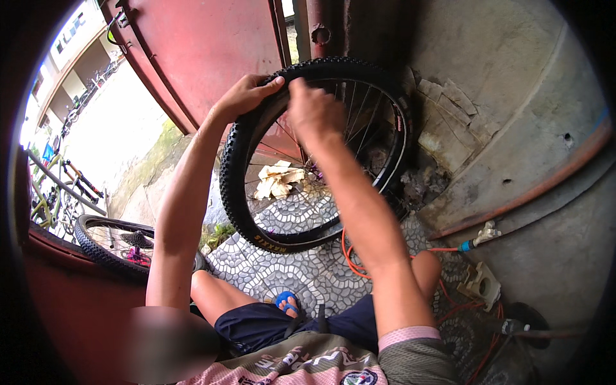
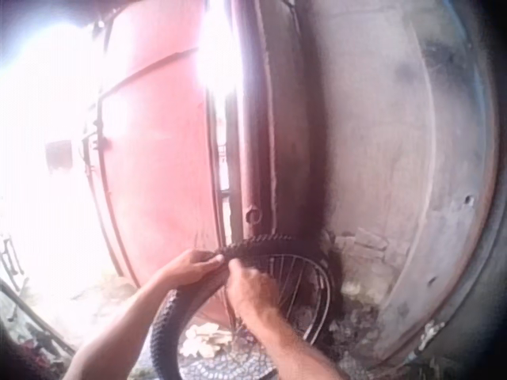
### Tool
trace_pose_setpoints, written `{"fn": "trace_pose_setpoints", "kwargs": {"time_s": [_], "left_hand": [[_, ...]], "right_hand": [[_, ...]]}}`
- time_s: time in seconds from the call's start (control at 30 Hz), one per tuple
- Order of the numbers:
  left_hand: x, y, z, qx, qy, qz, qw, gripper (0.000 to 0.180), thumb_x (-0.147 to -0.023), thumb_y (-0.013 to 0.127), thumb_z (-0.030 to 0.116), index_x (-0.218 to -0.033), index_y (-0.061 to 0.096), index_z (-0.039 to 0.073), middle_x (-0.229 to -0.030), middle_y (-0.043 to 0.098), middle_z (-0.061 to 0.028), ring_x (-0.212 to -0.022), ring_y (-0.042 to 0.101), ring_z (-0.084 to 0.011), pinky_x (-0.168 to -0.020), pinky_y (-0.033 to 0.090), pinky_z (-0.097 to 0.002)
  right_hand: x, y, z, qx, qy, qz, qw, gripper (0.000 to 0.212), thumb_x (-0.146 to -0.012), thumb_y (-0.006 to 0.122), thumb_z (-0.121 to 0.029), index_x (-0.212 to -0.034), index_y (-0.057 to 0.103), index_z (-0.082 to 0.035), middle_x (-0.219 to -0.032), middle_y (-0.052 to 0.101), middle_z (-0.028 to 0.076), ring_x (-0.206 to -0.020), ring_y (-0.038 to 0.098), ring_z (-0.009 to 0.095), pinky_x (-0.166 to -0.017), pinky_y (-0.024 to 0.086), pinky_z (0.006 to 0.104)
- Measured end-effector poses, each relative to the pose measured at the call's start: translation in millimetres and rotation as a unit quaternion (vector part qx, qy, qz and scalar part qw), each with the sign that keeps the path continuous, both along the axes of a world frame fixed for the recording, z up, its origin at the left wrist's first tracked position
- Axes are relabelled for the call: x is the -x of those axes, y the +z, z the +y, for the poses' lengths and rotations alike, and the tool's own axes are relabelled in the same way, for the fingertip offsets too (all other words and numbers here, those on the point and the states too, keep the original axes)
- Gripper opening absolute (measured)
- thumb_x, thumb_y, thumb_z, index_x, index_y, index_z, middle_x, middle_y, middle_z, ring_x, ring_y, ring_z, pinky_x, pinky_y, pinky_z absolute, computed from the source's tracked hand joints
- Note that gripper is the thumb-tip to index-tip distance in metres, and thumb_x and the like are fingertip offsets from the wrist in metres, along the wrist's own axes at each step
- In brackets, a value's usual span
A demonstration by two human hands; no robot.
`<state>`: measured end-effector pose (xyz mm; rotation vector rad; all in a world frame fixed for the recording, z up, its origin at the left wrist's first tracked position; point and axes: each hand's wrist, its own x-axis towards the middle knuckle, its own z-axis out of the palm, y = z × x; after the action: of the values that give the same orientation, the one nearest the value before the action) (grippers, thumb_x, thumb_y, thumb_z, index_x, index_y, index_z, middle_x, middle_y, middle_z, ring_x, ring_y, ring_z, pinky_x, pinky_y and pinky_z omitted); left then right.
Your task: The person sits on the floor and installs a knobby bicycle tire onto a wheel rim by hand, pressing the tire bead into the rim and rotating the wheel to seat it evenly. The person works on one wheel at a time, using both hands to push the tire bead over the rim edge.
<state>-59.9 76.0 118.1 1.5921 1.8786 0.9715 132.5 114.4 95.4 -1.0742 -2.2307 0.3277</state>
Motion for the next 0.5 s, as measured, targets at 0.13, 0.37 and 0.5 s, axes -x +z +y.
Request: {"fn": "trace_pose_setpoints", "kwargs": {"time_s": [0.13, 0.37, 0.5], "left_hand": [[14, -6, 1, -0.055, -0.011, 0.037, 0.998, 0.059, -0.103, 0.066, 0.053, -0.122, 0.073, -0.002, -0.088, 0.072, -0.0029, -0.077, 0.065, -0.0105, -0.071, 0.056, -0.0308], [-3, -8, -15, -0.041, 0.002, 0.022, 0.999, 0.062, -0.101, 0.066, 0.058, -0.114, 0.073, -0.002, -0.084, 0.069, -0.0022, -0.075, 0.063, -0.0098, -0.068, 0.053, -0.0300], [-7, -7, -10, -0.060, 0.026, 0.064, 0.996, 0.065, -0.099, 0.064, 0.061, -0.115, 0.074, -0.002, -0.084, 0.074, -0.0123, -0.077, 0.072, -0.0182, -0.073, 0.058, -0.0361]], "right_hand": [[38, -31, -53, -0.004, 0.107, -0.075, 0.991, 0.019, -0.101, 0.057, -0.029, -0.105, 0.065, -0.013, -0.097, 0.076, 0.023, -0.090, 0.075, 0.047, -0.079, 0.061, 0.0587], [-41, -10, 91, -0.036, -0.098, 0.056, 0.993, 0.018, -0.097, 0.063, -0.033, -0.103, 0.071, -0.019, -0.093, 0.076, 0.019, -0.091, 0.073, 0.044, -0.077, 0.060, 0.0549], [-27, -9, 68, -0.010, -0.117, 0.065, 0.991, 0.017, -0.097, 0.061, -0.031, -0.104, 0.070, -0.018, -0.092, 0.076, 0.021, -0.092, 0.073, 0.046, -0.081, 0.058, 0.0590]]}}
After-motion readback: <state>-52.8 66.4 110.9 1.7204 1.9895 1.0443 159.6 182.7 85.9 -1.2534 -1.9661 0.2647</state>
